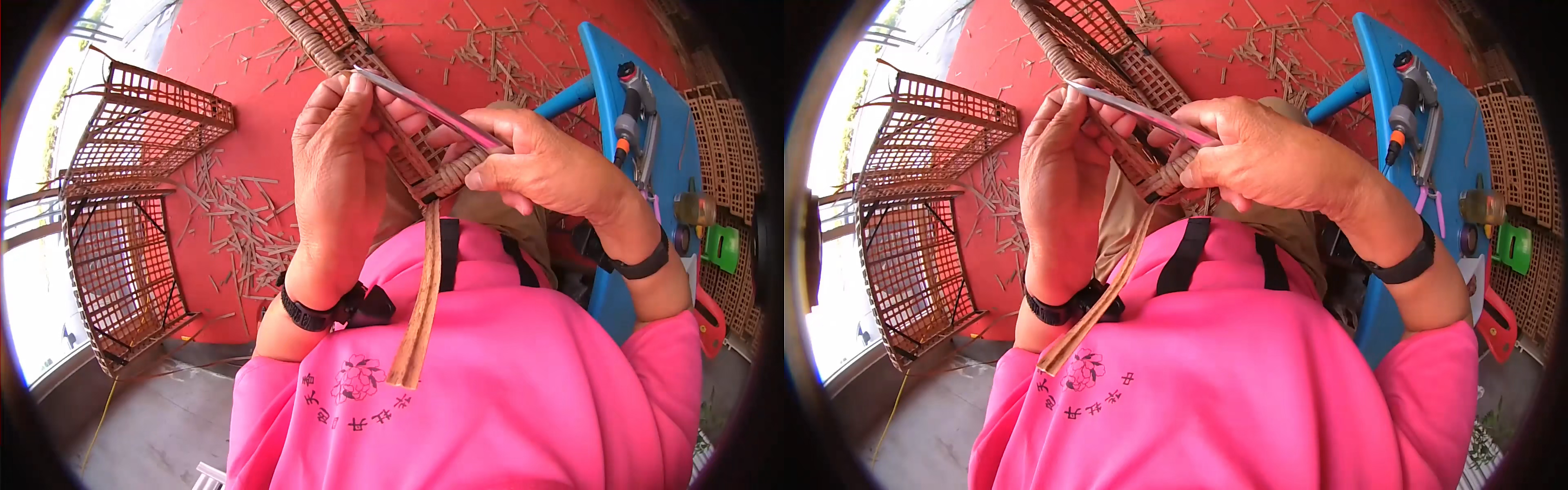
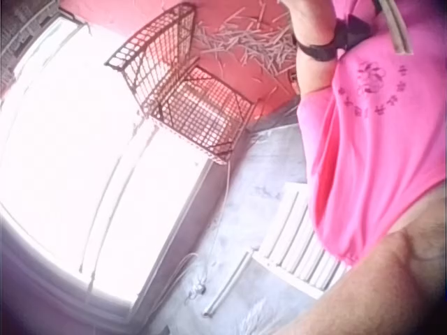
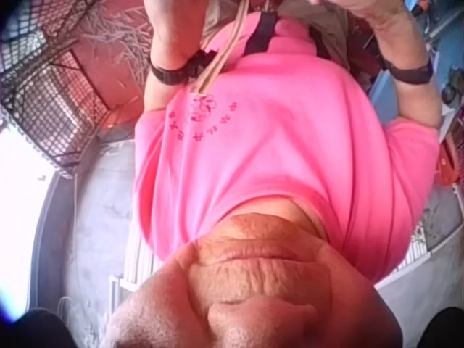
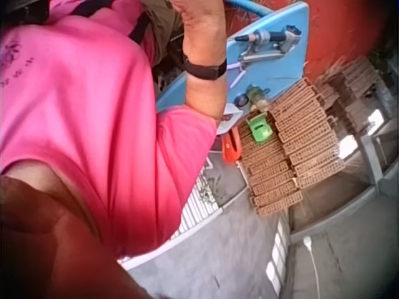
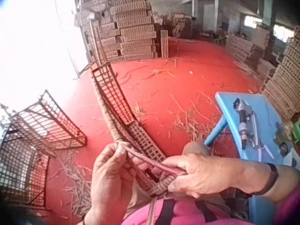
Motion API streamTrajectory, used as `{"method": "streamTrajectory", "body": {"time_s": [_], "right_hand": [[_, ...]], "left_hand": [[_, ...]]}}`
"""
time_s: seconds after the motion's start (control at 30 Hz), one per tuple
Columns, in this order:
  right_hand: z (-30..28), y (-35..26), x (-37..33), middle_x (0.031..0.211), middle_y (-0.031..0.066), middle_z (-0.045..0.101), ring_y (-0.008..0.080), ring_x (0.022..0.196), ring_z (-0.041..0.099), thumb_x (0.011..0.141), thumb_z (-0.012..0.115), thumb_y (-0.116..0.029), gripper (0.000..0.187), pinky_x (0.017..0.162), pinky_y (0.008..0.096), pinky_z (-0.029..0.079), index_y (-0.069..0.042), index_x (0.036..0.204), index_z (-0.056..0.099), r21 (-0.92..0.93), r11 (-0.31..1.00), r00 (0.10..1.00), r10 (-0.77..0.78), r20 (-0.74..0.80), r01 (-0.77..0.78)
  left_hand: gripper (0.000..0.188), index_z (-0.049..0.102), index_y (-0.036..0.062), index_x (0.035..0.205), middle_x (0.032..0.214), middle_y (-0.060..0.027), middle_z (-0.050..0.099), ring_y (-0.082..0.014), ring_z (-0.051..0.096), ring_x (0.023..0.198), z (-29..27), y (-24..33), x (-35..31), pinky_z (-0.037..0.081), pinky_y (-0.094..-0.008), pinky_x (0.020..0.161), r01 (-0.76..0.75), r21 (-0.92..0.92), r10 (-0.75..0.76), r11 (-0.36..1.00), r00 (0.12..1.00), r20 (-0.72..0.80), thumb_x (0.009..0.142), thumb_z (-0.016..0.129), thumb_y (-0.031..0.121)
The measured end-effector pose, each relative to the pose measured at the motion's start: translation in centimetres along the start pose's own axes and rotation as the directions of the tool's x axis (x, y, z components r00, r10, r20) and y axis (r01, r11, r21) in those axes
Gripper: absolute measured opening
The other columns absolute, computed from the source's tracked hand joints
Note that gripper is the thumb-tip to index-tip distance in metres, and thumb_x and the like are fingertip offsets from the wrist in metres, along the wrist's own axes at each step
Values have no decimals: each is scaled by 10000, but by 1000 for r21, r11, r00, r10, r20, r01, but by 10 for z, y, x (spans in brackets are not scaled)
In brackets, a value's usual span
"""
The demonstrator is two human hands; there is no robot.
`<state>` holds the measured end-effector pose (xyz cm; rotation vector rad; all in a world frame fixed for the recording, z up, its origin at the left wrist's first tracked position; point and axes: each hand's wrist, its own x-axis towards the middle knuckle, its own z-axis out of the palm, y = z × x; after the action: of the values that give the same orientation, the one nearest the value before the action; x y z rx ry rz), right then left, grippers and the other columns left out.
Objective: Weaving and securing rattan strips to a chair frame using hand tools and a stapler.
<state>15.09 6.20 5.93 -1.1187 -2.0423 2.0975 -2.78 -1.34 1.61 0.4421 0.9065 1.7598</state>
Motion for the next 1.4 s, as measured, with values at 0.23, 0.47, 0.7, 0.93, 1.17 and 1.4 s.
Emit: {"method": "streamTrajectory", "body": {"time_s": [0.23,0.47,0.7,0.93,1.17,1.4], "right_hand": [[3,-9,8,738,20,647,90,542,558,782,606,-167,471,559,273,478,-29,1232,614,-109,993,995,50,88,-41],[6,-14,7,795,46,658,92,562,584,779,589,-96,487,555,242,483,-17,1259,591,-141,989,993,55,101,-40],[9,8,-32,895,62,674,75,608,580,913,582,-26,345,570,242,502,-23,1258,575,-230,923,855,-376,-356,310],[-47,127,-119,978,146,697,235,853,693,852,719,-180,469,752,349,533,-15,1259,551,-248,952,129,-227,-965,-181],[-80,273,-238,1151,195,655,366,1085,621,835,633,-139,485,922,450,488,-43,1299,530,248,622,-244,94,-965,-743],[-103,268,-213,1253,201,586,367,1164,559,832,670,-164,513,981,445,450,-41,1309,529,24,511,-171,-241,-955,-859]], "left_hand": [[126,574,-2,1033,837,-65,615,-151,638,759,-16,3,7,576,-295,743,72,-183,-65,981,997,40,1010,508,102],[139,573,-16,1079,886,-75,638,-180,645,798,-29,-1,12,577,-312,753,173,-438,-134,882,984,118,991,507,68],[175,565,-26,1103,891,-55,634,-173,623,777,-32,-15,34,544,-326,774,251,-493,-138,833,957,253,981,530,94],[132,562,-7,1077,880,-45,591,-109,585,789,-9,6,34,508,-250,714,-54,20,42,998,928,370,1012,515,98],[131,635,3,993,871,-67,610,-191,550,922,12,-5,34,445,-328,809,-559,768,-53,312,797,601,955,592,121],[252,648,7,1011,1094,-136,607,-323,511,1100,-7,19,32,385,-433,991,-681,719,-64,135,718,693,950,567,238]]}}
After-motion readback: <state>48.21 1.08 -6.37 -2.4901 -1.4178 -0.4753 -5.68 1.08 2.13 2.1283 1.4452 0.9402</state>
